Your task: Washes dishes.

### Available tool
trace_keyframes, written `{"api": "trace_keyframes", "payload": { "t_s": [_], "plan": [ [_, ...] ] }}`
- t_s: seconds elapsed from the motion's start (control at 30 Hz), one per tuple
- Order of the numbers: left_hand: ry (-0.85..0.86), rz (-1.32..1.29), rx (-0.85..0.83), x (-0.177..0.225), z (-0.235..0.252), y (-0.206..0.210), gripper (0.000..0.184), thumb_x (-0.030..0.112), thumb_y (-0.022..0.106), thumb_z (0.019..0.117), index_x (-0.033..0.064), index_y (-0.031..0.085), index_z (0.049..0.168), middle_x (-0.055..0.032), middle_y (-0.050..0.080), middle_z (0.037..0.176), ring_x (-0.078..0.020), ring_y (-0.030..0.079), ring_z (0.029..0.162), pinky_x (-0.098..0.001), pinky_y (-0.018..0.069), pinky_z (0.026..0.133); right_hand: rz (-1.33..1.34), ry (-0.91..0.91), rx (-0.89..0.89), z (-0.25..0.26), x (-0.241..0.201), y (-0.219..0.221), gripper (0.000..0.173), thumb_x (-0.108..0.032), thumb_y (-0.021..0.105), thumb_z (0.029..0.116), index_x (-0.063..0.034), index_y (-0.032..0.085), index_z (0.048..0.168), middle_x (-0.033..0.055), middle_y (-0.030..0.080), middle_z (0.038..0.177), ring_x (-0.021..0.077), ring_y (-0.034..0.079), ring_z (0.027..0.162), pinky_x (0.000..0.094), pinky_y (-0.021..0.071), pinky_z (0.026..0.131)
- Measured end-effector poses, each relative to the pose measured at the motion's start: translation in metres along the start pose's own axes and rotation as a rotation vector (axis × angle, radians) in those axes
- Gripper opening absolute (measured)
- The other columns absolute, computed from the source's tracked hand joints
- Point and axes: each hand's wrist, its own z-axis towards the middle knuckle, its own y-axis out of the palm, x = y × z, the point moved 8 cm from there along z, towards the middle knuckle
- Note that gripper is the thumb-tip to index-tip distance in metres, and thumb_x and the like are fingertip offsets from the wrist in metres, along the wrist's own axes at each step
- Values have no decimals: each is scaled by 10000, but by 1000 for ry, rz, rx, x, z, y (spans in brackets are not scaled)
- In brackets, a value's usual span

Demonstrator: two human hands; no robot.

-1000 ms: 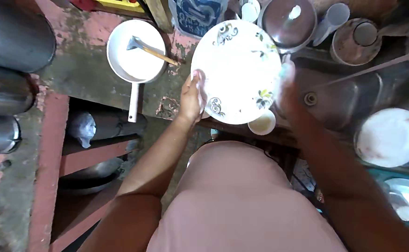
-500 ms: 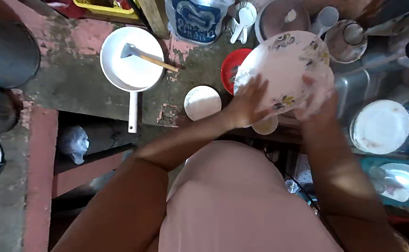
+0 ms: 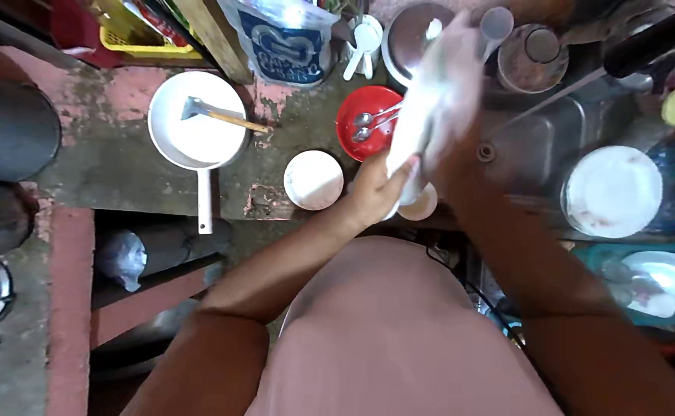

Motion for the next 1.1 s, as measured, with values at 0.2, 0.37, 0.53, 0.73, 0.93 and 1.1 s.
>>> {"api": "trace_keyframes", "payload": {
  "t_s": [0.2, 0.37, 0.53, 0.73, 0.93, 1.1],
  "plan": [
    [-82, 6, 53, 2, -8, 7, 282, 157, 450, 1091, -47, 642, 1120, -103, 726, 970, -144, 722, 893, -380, 630, 842, 61, 84, -23, -7, 38, -8, 511, -103, 610, 953, 110, 512, 1407, 243, 555, 1428, 248, 512, 1374, 376, 400, 1183],
    [-160, 47, 245, 7, -2, 7, 358, 248, 336, 1127, 24, 614, 1095, -13, 697, 912, -78, 699, 868, -333, 615, 827, 149, -113, -109, -46, -6, 5, 490, -295, 730, 908, 82, 628, 1204, 223, 664, 1164, 238, 619, 1172, 381, 481, 1066],
    [-163, 38, 226, 6, -8, 28, 382, 229, 317, 1123, 0, 622, 1129, -26, 693, 955, -68, 686, 914, -311, 601, 858, 47, -9, -100, -3, 20, -16, 622, -178, 655, 907, 94, 479, 1438, 277, 484, 1492, 332, 409, 1456, 444, 299, 1244],
    [-165, -32, 396, 10, -6, 22, 427, 300, 243, 1141, 46, 582, 1193, -3, 696, 1025, -79, 682, 996, -343, 583, 935, 15, -171, -340, -43, 1, 3, 562, -341, 666, 883, 23, 635, 1312, 234, 619, 1354, 339, 524, 1348, 491, 373, 1171],
    [-180, -96, 422, 5, -2, 18, 447, 325, 217, 1139, 56, 543, 1287, -36, 675, 1115, -122, 660, 1072, -386, 557, 984, 117, -89, -293, -44, -13, 6, 483, -182, 603, 976, 3, 562, 1420, 228, 522, 1484, 313, 426, 1451, 458, 326, 1238],
    [-251, -237, 418, 5, 2, 16, 444, 363, 232, 1136, 77, 516, 1323, -55, 683, 1136, -168, 675, 1092, -434, 576, 970, -36, -14, -245, -18, 6, 7, 662, -308, 690, 942, 54, 496, 1461, 263, 485, 1513, 350, 395, 1475, 468, 277, 1256]
  ]
}}
